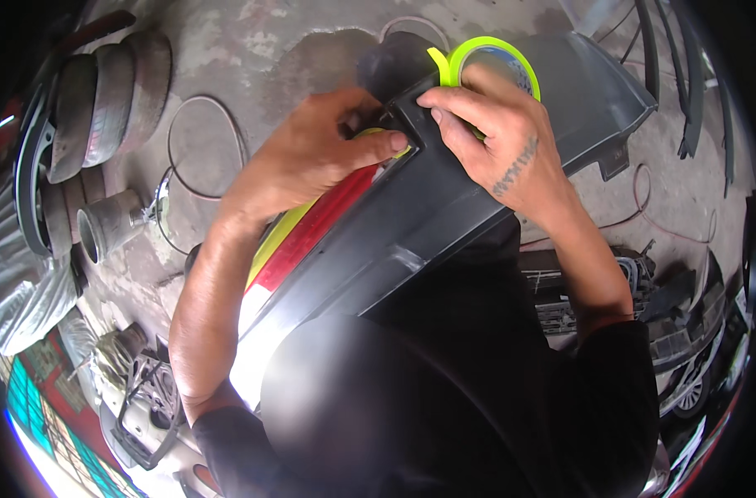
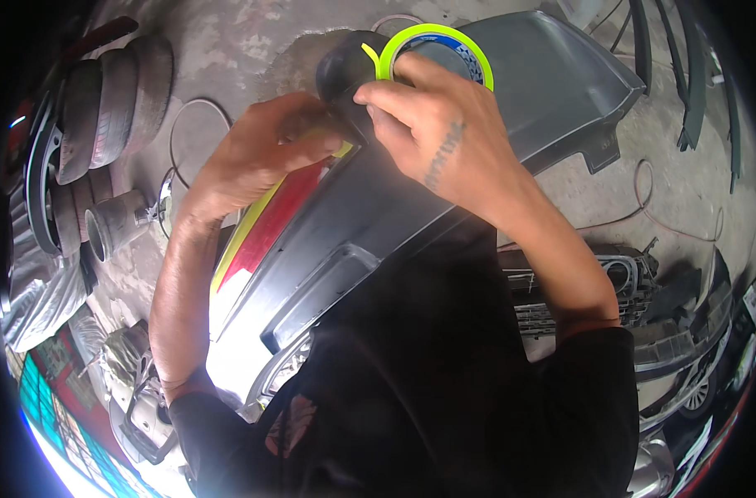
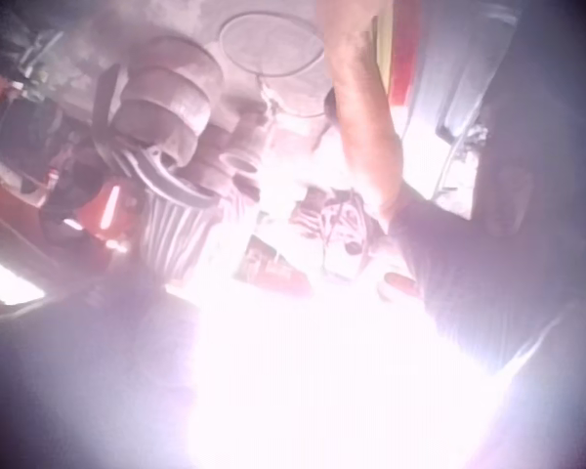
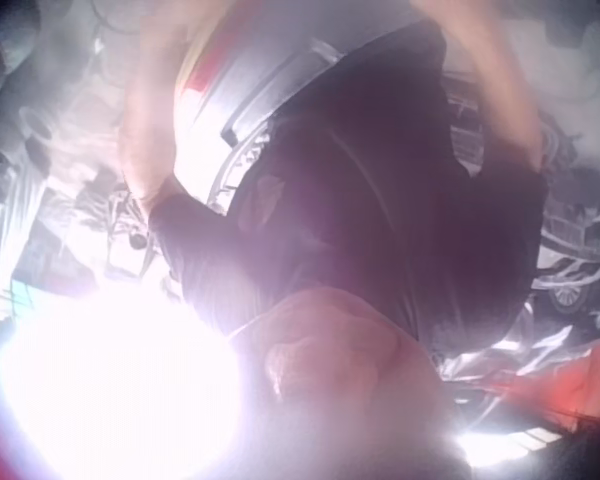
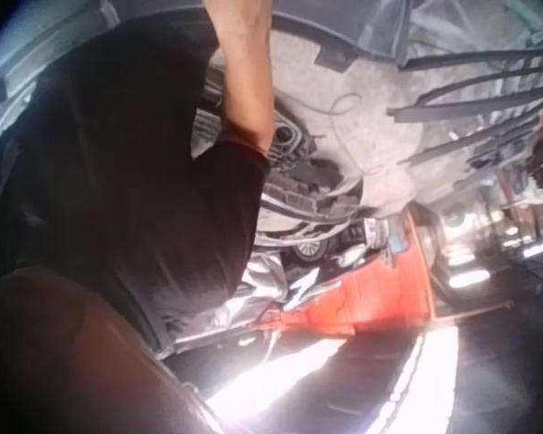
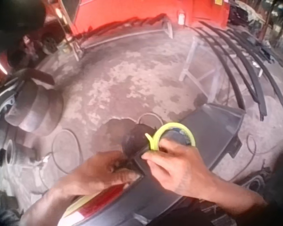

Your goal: The person applies bright yellow masking tape to a black car bumper, smoothing it along the contours. They flip the bumper to inspect the taped area. Finally, the person prepares a paint spray gun by pouring black paint from a can into the gun's reservoir and wiping the nozzle with a cloth.

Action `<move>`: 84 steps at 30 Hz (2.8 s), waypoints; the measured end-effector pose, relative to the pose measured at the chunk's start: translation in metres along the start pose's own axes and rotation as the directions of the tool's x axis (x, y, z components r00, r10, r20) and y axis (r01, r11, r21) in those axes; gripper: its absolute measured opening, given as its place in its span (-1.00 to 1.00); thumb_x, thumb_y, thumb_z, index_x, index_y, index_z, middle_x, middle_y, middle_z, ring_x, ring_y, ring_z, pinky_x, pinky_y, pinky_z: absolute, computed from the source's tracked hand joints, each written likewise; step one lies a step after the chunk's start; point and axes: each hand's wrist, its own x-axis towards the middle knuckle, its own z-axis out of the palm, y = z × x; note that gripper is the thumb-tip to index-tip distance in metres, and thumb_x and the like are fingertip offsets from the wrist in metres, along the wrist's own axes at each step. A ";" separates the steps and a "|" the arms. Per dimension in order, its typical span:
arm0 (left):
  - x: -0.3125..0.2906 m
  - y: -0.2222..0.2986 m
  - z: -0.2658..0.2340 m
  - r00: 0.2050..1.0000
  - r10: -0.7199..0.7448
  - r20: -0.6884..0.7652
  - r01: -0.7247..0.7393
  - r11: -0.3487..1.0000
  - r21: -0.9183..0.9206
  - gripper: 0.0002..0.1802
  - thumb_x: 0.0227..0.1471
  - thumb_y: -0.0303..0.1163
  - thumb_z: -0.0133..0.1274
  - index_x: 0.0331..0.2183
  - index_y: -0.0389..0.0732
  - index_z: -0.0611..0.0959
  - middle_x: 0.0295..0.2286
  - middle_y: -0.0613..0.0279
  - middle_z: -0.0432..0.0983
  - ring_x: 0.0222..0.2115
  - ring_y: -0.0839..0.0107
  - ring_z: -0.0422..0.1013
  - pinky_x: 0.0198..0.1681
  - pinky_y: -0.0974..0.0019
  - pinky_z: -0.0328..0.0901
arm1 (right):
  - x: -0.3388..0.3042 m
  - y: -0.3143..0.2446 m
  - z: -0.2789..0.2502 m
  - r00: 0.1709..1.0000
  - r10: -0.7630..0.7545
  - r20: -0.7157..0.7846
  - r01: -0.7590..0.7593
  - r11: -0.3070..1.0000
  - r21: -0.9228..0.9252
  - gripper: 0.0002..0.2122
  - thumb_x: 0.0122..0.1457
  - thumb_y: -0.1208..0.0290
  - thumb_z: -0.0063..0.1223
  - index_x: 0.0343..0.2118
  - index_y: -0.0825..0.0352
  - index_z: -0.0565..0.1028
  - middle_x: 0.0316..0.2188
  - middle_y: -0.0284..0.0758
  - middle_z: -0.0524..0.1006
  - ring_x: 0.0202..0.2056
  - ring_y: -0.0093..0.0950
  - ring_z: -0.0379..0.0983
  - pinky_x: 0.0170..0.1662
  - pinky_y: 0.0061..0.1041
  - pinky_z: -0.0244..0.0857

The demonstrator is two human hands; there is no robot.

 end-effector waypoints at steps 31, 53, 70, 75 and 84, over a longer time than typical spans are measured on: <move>-0.042 -0.028 0.079 0.739 0.486 -0.466 0.055 0.646 0.761 -0.15 0.30 0.11 0.04 0.23 -0.51 0.45 0.05 -0.28 0.54 0.09 -0.18 0.50 0.18 -0.15 0.36 | 0.012 -0.007 0.000 0.996 0.000 0.085 0.002 1.000 -0.028 -0.82 0.23 0.64 0.23 -0.13 0.36 0.71 -0.37 -0.24 0.56 -0.37 -0.36 0.51 -0.24 -0.42 0.36; -0.258 -0.128 0.122 0.261 -0.039 -0.965 0.737 0.654 0.173 -0.34 0.24 -0.21 0.20 0.21 -0.46 0.51 0.22 -0.23 0.43 0.33 -0.17 0.27 0.43 -0.23 0.05 | 0.010 0.012 0.009 0.966 0.122 0.229 -0.119 0.993 -0.026 -0.82 0.39 0.48 0.16 -0.04 0.37 0.68 -0.38 -0.44 0.44 -0.52 -0.68 0.25 -0.49 -0.57 0.11; -0.297 -0.139 0.073 0.267 -0.200 -0.943 0.390 0.917 -0.083 -0.81 0.02 -0.53 -0.01 -0.32 -0.32 0.67 -0.08 -0.06 0.57 -0.03 -0.05 0.45 0.18 0.00 0.26 | 0.012 0.013 0.001 0.951 0.165 0.263 -0.145 0.985 -0.092 -0.79 0.43 0.42 0.13 0.00 0.37 0.67 -0.36 -0.43 0.43 -0.51 -0.66 0.24 -0.46 -0.61 0.14; -0.297 -0.141 0.066 0.334 -0.155 -0.930 0.402 0.916 -0.008 -0.85 0.01 -0.52 -0.01 -0.36 -0.31 0.63 -0.10 -0.05 0.56 -0.04 -0.03 0.45 0.17 0.00 0.26 | 0.014 0.012 0.002 0.950 0.167 0.266 -0.141 0.983 -0.114 -0.78 0.43 0.39 0.12 0.00 0.37 0.67 -0.36 -0.43 0.44 -0.51 -0.66 0.24 -0.46 -0.60 0.13; -0.286 -0.134 0.066 0.394 -0.111 -0.912 0.379 0.924 0.051 -0.83 -0.03 -0.54 0.09 -0.32 -0.23 0.69 -0.12 0.05 0.57 -0.04 0.03 0.44 0.17 0.03 0.24 | 0.014 0.013 0.003 0.949 0.171 0.265 -0.154 0.984 -0.085 -0.79 0.44 0.41 0.11 -0.01 0.37 0.68 -0.35 -0.43 0.45 -0.50 -0.68 0.23 -0.46 -0.62 0.12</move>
